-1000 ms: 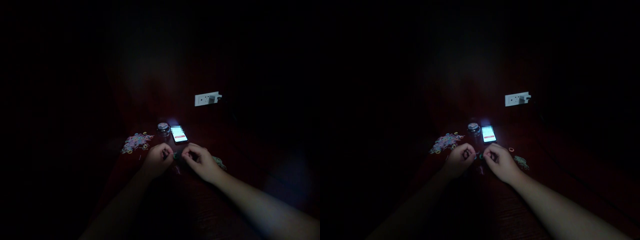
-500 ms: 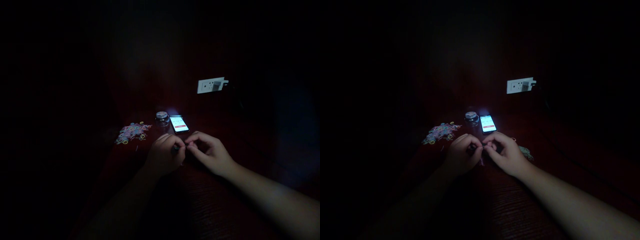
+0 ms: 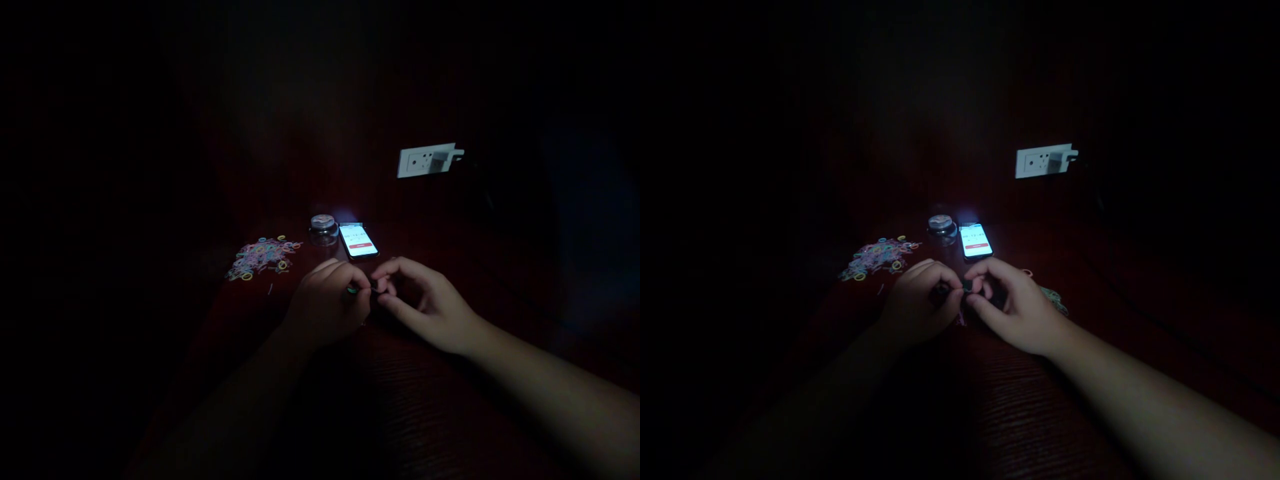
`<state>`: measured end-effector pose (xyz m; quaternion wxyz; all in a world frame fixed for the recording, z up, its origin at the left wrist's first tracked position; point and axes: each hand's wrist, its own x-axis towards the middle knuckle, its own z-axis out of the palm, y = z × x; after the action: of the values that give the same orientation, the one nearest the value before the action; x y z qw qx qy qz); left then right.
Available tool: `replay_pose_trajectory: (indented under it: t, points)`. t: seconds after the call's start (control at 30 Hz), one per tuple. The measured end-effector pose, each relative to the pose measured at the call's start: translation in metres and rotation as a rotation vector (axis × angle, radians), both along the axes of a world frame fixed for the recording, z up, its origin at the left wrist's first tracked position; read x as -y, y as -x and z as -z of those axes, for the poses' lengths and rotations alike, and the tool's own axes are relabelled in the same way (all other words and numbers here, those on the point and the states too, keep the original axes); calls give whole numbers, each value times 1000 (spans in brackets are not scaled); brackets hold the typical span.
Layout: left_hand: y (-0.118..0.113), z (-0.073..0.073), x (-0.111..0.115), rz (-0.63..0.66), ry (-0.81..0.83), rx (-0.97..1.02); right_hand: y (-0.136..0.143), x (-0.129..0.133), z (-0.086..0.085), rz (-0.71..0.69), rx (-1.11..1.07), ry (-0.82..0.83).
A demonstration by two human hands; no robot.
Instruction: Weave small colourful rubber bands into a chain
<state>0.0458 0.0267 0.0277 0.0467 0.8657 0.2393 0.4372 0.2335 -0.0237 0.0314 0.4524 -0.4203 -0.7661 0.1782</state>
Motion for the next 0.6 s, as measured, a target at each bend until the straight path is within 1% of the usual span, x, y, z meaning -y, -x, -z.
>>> replay_pose_trajectory:
  t: [0.2, 0.43, 0.6]
  points:
    - [0, -1, 0, 8, 16, -29, -2, -2, 1, 48, 57, 5]
    - [0, 1, -2, -7, 12, -19, -5, -3, 2, 57, 27, 30]
    - [2, 2, -3, -5, -1, 19, -5, -3, 1, 94, 1, 35]
